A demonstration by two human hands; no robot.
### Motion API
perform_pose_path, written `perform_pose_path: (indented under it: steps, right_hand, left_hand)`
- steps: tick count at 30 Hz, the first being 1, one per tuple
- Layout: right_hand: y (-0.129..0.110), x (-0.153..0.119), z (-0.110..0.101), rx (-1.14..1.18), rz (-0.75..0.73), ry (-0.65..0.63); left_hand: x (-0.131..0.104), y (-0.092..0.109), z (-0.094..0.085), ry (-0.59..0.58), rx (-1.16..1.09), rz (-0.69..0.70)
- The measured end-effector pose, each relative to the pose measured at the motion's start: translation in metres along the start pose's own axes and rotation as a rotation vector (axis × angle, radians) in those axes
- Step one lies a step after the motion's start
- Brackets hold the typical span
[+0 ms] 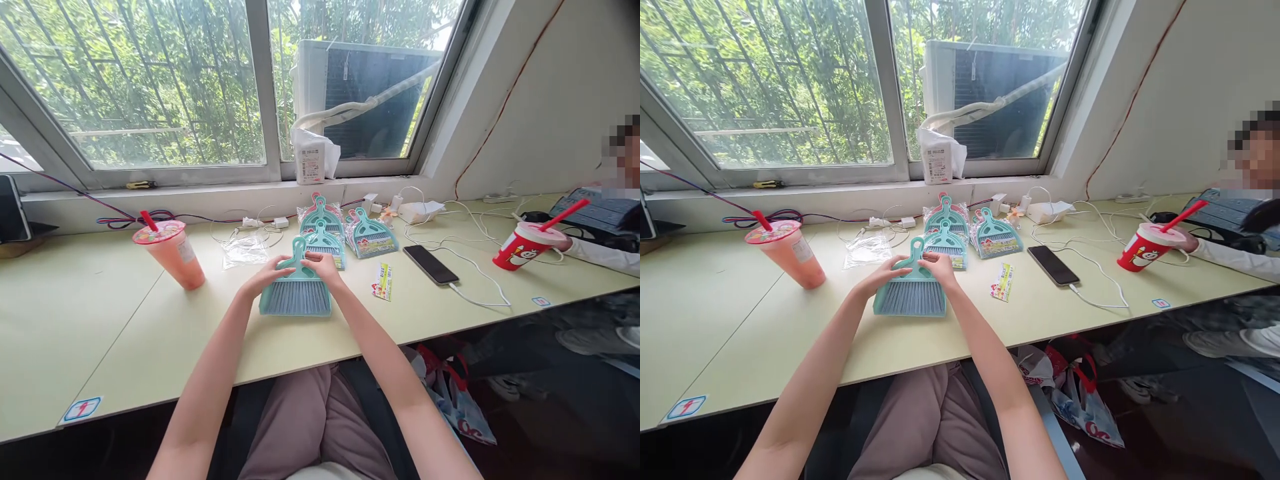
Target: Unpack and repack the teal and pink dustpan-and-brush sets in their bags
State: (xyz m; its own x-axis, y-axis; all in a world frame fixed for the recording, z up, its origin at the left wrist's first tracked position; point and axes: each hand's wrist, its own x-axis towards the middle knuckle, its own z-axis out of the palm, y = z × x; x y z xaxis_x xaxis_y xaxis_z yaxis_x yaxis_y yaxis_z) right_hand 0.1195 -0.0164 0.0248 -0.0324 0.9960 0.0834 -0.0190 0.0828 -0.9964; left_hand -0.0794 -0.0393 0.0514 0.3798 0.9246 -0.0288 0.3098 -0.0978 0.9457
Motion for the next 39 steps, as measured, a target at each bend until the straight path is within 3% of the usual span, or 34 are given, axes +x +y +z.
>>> perform_pose_path:
  steps: [4, 6, 8, 10, 11, 13, 15, 19, 22, 25, 30, 36, 37, 39]
  right_hand:
    - [-0.013, -0.006, -0.018, -0.036, -0.021, -0.068]
    - [-0.020, -0.014, -0.043, -0.181, -0.091, -0.020]
    - [-0.020, -0.028, -0.078, -0.441, -0.203, 0.151]
    - [-0.015, -0.049, -0.117, -0.768, -0.203, 0.272]
    - [-0.010, -0.061, -0.135, -0.922, -0.161, 0.269]
    - [0.002, -0.088, -0.164, -1.159, -0.039, 0.139]
    - [0.011, -0.117, -0.180, -1.298, 0.055, -0.059]
    - [0.016, -0.168, -0.177, -1.457, 0.006, -0.249]
    - [0.014, -0.196, -0.160, -1.494, -0.178, -0.336]
    - [0.014, -0.213, -0.143, -1.515, -0.414, -0.318]
    - [0.009, -0.219, -0.131, -1.495, -0.684, -0.281]
    - [-0.012, -0.212, -0.127, -1.193, -0.702, -0.330]
    - [-0.018, -0.208, -0.125, -1.132, -0.713, -0.282]
    - [-0.032, -0.196, -0.121, -1.048, -0.756, -0.058]
  left_hand:
    - [-0.003, 0.000, -0.010, -0.236, -0.026, -0.020]
    - [-0.002, -0.004, -0.013, -0.224, -0.054, -0.026]
    - [0.001, -0.009, -0.015, -0.178, -0.104, -0.046]
    - [0.004, -0.014, -0.015, -0.116, -0.152, -0.048]
    - [0.005, -0.015, -0.015, -0.082, -0.170, -0.037]
    - [0.007, -0.018, -0.016, -0.027, -0.198, -0.005]
    - [0.009, -0.020, -0.016, 0.004, -0.226, 0.019]
    - [0.009, -0.021, -0.015, 0.019, -0.294, 0.033]
    - [0.008, -0.019, -0.013, 0.062, -0.350, 0.032]
    - [0.008, -0.016, -0.011, 0.103, -0.394, 0.060]
    - [0.011, -0.017, -0.010, 0.141, -0.459, 0.108]
    - [0.015, -0.024, -0.010, 0.144, -0.482, 0.154]
    - [0.015, -0.025, -0.009, 0.138, -0.481, 0.158]
    - [0.015, -0.026, -0.009, 0.115, -0.468, 0.155]
